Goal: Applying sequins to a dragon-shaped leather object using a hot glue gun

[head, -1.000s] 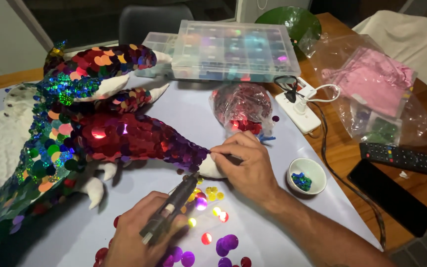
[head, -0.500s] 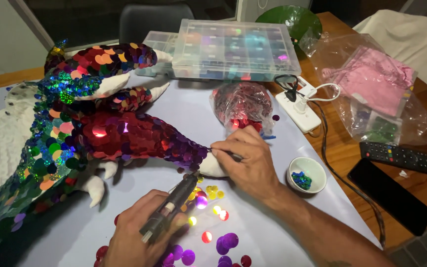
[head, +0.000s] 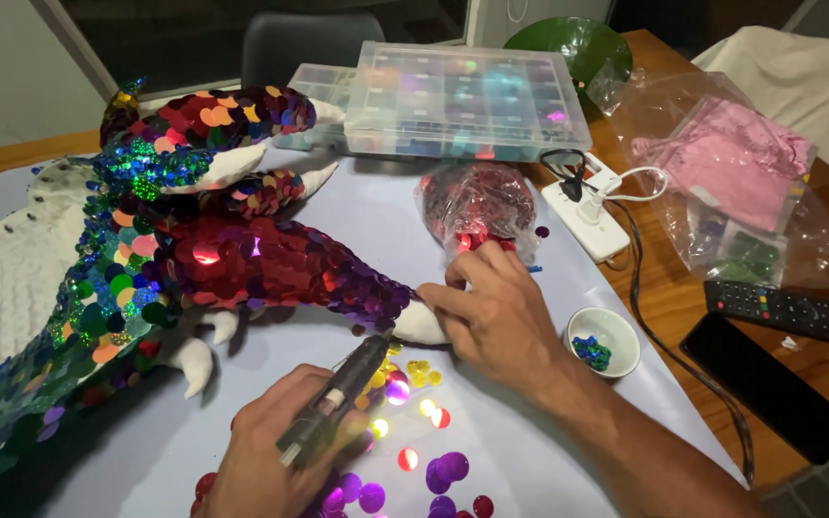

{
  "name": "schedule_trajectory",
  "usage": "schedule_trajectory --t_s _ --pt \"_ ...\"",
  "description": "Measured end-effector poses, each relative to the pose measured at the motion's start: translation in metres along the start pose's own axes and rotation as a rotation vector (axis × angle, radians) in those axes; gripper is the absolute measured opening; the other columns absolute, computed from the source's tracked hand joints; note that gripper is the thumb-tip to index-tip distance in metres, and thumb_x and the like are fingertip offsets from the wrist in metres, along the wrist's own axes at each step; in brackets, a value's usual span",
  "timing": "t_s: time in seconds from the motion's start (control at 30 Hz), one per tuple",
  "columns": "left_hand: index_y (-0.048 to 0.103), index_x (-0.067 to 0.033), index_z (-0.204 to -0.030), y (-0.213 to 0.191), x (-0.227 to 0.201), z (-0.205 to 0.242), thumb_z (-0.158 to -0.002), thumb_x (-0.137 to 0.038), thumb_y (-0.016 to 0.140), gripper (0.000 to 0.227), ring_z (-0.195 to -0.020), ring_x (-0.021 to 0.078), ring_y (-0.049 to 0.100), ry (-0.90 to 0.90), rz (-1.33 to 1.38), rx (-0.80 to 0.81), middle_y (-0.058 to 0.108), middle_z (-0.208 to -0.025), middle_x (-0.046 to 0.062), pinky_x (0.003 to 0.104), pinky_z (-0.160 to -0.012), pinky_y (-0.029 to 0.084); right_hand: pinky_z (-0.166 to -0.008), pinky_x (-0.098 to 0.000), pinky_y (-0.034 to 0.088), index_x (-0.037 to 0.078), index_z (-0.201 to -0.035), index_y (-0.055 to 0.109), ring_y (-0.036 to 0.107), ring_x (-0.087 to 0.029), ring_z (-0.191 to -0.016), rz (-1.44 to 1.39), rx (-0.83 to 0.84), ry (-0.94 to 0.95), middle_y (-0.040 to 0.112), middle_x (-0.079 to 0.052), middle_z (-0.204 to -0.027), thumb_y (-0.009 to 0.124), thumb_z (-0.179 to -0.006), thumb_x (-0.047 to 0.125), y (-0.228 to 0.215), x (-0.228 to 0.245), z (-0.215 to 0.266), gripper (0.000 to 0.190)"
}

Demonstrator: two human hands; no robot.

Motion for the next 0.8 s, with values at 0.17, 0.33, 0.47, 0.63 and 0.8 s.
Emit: schedule_trajectory --t_s 0.17,0.33,0.47,0.63,0.8 --pt "0.078 -0.0144 -0.092 -0.002 -0.007 0.0 -0.088 -0.041 0.072 0.028 -0.061 0.0117 0.066 0.153 -0.046 -0.037 0.073 -0.085 -0.003 0.025 -0.059 0.051 -0.067 -0.0413 0.039 0.013 -0.117 0.075 0.046 -0.028 -0.079 -0.046 -0.004 0.003 0.058 -0.007 -0.09 0.067 -0.087 0.001 -0.002 0.002 0.004 0.034" --pt "0.077 -0.0156 -0.092 -0.002 -0.004 0.0 -0.087 -0.04 0.074 0.025 -0.063 0.014 0.069 0.149 -0.095 -0.025 0.073 -0.087 -0.003 0.027 -0.062 0.052 -0.071 -0.0373 0.043 0.007 -0.108 0.079 0.052 -0.021 -0.082 -0.198 -0.034 0.038 0.065 -0.007 -0.087 0.068 -0.09 0.01 -0.002 0.004 0.005 0.022" --pt "0.079 -0.0189 -0.091 -0.001 0.005 -0.002 -0.085 -0.044 0.074 0.026 -0.064 0.0129 0.07 0.06 -0.106 -0.008 0.075 -0.086 -0.005 0.027 -0.065 0.053 -0.074 -0.0401 0.043 0.008 -0.106 0.079 0.055 -0.025 -0.085 -0.167 -0.042 0.017 0.065 -0.008 -0.092 0.068 -0.089 0.009 -0.005 0.006 0.002 0.021" --pt "0.079 -0.0188 -0.091 -0.001 0.004 -0.001 -0.086 -0.042 0.073 0.025 -0.07 0.0133 0.072 0.065 -0.094 -0.009 0.075 -0.086 -0.005 0.027 -0.07 0.053 -0.082 -0.0415 0.042 0.017 -0.113 0.077 0.058 -0.024 -0.098 -0.115 0.063 0.058 0.067 -0.006 -0.109 0.082 -0.084 0.037 0.007 -0.003 0.008 0.036" --pt "0.078 -0.0154 -0.088 -0.001 0.001 -0.002 -0.086 -0.041 0.074 0.026 -0.065 0.0127 0.069 0.057 -0.065 -0.012 0.074 -0.084 -0.004 0.027 -0.064 0.052 -0.086 -0.0415 0.04 0.017 -0.114 0.076 0.059 -0.024 -0.103 -0.136 0.073 0.046 0.067 -0.005 -0.112 0.087 -0.08 0.039 0.009 -0.007 0.009 0.042"
Point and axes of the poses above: each hand's wrist, its own z-axis away from the middle knuckle, its own y-axis out of the palm, x = y × z, the point moved 10 cm from there along -z, towards the middle knuckle
